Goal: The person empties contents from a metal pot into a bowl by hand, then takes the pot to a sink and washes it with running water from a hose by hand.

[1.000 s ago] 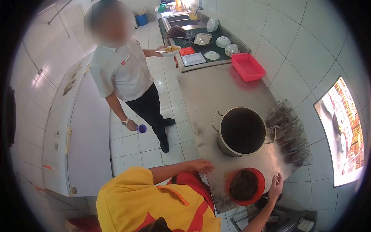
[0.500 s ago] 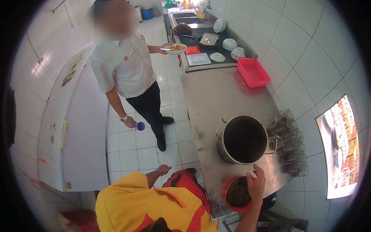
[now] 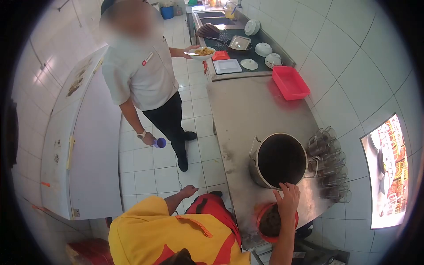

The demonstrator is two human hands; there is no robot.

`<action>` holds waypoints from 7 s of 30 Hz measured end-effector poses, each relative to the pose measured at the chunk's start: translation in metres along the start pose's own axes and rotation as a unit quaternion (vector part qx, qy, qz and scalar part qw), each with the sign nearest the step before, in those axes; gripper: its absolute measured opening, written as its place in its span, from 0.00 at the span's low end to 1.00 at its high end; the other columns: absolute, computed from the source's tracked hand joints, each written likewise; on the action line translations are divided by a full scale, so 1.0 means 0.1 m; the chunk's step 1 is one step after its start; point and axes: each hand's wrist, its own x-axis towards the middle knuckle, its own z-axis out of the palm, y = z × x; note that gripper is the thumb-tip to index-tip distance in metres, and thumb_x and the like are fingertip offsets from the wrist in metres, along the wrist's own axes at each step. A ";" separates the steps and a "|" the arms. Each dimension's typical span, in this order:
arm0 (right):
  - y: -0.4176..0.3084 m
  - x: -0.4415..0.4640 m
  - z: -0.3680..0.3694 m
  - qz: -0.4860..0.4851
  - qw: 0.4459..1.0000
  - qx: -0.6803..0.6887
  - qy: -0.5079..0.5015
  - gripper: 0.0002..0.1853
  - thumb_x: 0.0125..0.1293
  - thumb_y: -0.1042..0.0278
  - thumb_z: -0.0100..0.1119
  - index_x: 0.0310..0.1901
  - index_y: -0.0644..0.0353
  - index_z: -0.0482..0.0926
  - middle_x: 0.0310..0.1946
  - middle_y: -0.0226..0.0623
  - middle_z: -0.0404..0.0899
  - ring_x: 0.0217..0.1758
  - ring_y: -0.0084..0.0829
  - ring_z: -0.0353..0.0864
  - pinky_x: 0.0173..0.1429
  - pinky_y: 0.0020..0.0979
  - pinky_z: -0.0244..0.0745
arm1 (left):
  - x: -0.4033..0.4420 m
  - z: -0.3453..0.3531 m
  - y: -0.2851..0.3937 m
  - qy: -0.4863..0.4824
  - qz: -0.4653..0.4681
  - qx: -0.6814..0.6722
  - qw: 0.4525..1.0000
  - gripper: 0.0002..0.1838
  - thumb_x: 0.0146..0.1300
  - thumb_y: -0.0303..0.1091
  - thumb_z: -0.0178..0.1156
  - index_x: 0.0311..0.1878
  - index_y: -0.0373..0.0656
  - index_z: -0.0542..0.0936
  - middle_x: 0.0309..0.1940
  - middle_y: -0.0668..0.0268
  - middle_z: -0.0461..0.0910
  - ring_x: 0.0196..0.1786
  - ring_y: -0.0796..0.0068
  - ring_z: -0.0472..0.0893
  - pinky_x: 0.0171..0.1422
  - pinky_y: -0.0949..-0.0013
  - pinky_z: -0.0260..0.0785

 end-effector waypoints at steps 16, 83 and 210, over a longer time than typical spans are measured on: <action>0.01 -0.03 0.15 0.010 1.000 0.011 -0.003 0.11 0.50 0.65 0.68 0.35 0.59 0.83 0.35 0.37 0.78 0.45 0.39 0.75 0.51 0.39 0.66 | 0.00 0.03 -0.24 -0.025 -0.020 0.049 0.998 0.31 0.58 0.57 0.51 0.45 0.34 0.80 0.44 0.47 0.80 0.41 0.51 0.82 0.41 0.57 0.78; -0.59 -0.18 0.27 0.079 0.979 0.074 -0.175 0.24 0.59 0.48 0.58 0.42 0.65 0.81 0.38 0.49 0.79 0.45 0.49 0.77 0.52 0.43 0.71 | -0.02 0.02 -0.12 -0.045 -0.017 0.038 0.998 0.31 0.60 0.57 0.51 0.49 0.36 0.79 0.41 0.51 0.81 0.36 0.55 0.83 0.36 0.60 0.79; -0.72 -0.11 0.58 0.184 0.957 0.008 -0.226 0.24 0.57 0.47 0.59 0.49 0.55 0.77 0.38 0.42 0.81 0.43 0.45 0.81 0.45 0.44 0.75 | 0.02 0.04 0.01 -0.056 0.012 0.066 0.996 0.32 0.59 0.57 0.51 0.48 0.34 0.79 0.41 0.48 0.81 0.35 0.52 0.83 0.35 0.58 0.79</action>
